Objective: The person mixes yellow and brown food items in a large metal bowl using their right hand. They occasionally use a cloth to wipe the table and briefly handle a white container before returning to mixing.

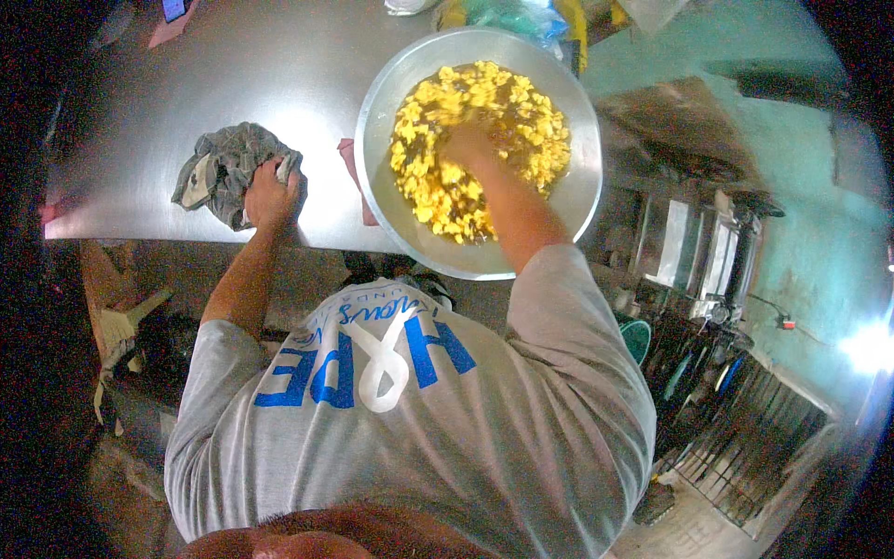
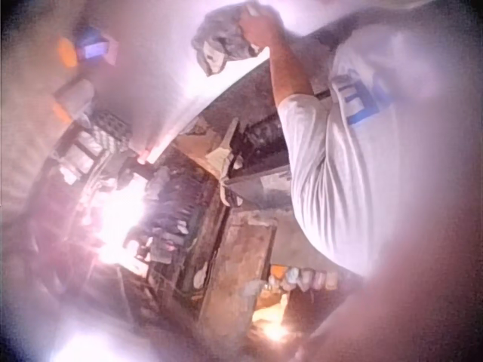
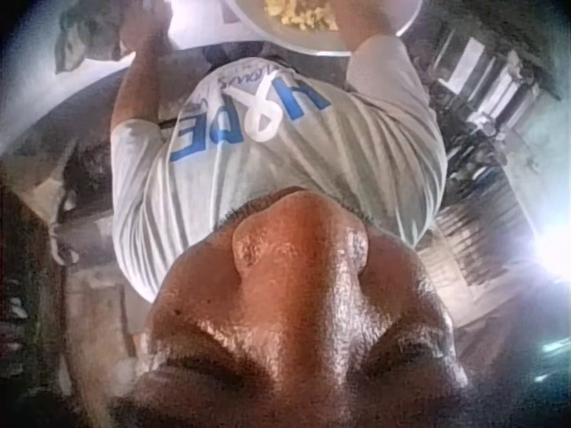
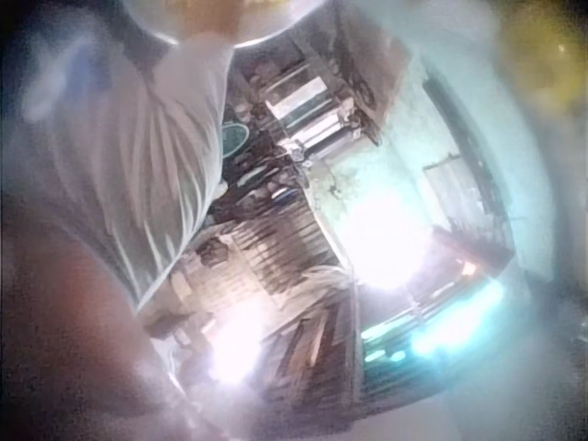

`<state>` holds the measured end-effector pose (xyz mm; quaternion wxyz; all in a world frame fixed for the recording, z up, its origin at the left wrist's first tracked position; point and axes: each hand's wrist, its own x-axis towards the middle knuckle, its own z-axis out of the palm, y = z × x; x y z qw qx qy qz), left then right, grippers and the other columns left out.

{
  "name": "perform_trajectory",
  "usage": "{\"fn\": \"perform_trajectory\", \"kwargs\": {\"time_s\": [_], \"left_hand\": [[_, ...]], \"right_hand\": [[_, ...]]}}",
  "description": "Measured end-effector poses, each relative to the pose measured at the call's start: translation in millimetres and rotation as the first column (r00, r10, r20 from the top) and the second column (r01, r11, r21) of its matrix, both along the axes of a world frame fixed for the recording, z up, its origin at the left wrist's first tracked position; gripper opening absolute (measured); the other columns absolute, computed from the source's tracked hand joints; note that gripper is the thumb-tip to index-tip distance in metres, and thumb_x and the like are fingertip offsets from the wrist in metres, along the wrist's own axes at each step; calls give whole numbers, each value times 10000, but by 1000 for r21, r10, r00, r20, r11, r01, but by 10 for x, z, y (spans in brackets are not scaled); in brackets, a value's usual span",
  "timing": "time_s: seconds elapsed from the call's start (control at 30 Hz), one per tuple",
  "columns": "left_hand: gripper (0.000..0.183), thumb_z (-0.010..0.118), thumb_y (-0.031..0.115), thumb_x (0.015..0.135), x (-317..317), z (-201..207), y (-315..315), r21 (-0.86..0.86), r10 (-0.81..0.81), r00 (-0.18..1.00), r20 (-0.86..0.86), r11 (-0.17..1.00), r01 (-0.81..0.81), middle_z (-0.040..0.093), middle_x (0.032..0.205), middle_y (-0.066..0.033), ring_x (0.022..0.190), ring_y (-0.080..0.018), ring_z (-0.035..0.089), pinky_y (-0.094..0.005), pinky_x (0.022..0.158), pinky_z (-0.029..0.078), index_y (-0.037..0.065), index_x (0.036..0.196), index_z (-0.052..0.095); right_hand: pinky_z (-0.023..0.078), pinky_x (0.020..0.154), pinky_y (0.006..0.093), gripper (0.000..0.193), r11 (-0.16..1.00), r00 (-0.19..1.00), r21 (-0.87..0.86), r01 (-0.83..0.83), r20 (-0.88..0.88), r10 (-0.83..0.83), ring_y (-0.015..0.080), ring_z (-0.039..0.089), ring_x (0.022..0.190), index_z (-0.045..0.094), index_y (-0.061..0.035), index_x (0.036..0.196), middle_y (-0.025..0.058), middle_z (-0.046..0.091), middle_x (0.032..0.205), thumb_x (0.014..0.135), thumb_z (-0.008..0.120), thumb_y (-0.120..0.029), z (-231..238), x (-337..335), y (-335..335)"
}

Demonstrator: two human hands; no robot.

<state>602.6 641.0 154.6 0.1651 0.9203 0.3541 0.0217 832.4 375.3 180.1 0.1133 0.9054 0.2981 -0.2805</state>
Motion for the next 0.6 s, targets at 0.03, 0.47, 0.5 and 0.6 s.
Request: {"fn": "perform_trajectory", "kwargs": {"time_s": [0.03, 0.47, 0.5, 0.6], "left_hand": [[430, 542, 431, 774, 9, -12, 13, -4, -5, 1000, 2, 1000, 5, 568, 1027, -135, 929, -313, 575, -405, 794, 456, 151, 1100, 535], [456, 532, 426, 765, -11, -43, -1, 8, 35, 999, -42, 999, -35, 560, 1071, -121, 962, -319, 566, -403, 830, 442, 152, 1129, 528], [453, 532, 424, 764, 55, -32, -25, 13, 11, 1000, -29, 1000, -10, 560, 1070, -124, 961, -321, 565, -404, 829, 442, 150, 1124, 529], [466, 545, 420, 772, -3, 66, -24, -30, 34, 998, -60, 999, -36, 548, 1089, -136, 972, -326, 558, -421, 825, 439, 138, 1141, 512]], "right_hand": [[436, 875, 396, 428, 1000, 999, -9, -25, -47, 24, 335, 562, 988, 611, 58, 965, 256, 569, 1069, 796, 552, -331, -160, -121, -88], [475, 817, 392, 428, 981, 990, 136, 137, -49, -131, 347, 606, 871, 618, 72, 903, 261, 605, 945, 787, 542, -333, 57, 48, -43], [475, 813, 403, 372, 973, 987, 172, 157, 2, -160, 361, 606, 863, 627, 62, 882, 267, 603, 936, 772, 553, -286, -203, -4, -103], [476, 809, 404, 374, 984, 997, 161, -80, 2, 81, 368, 599, 878, 634, 24, 931, 249, 607, 952, 788, 565, -314, 85, -552, -83]]}}
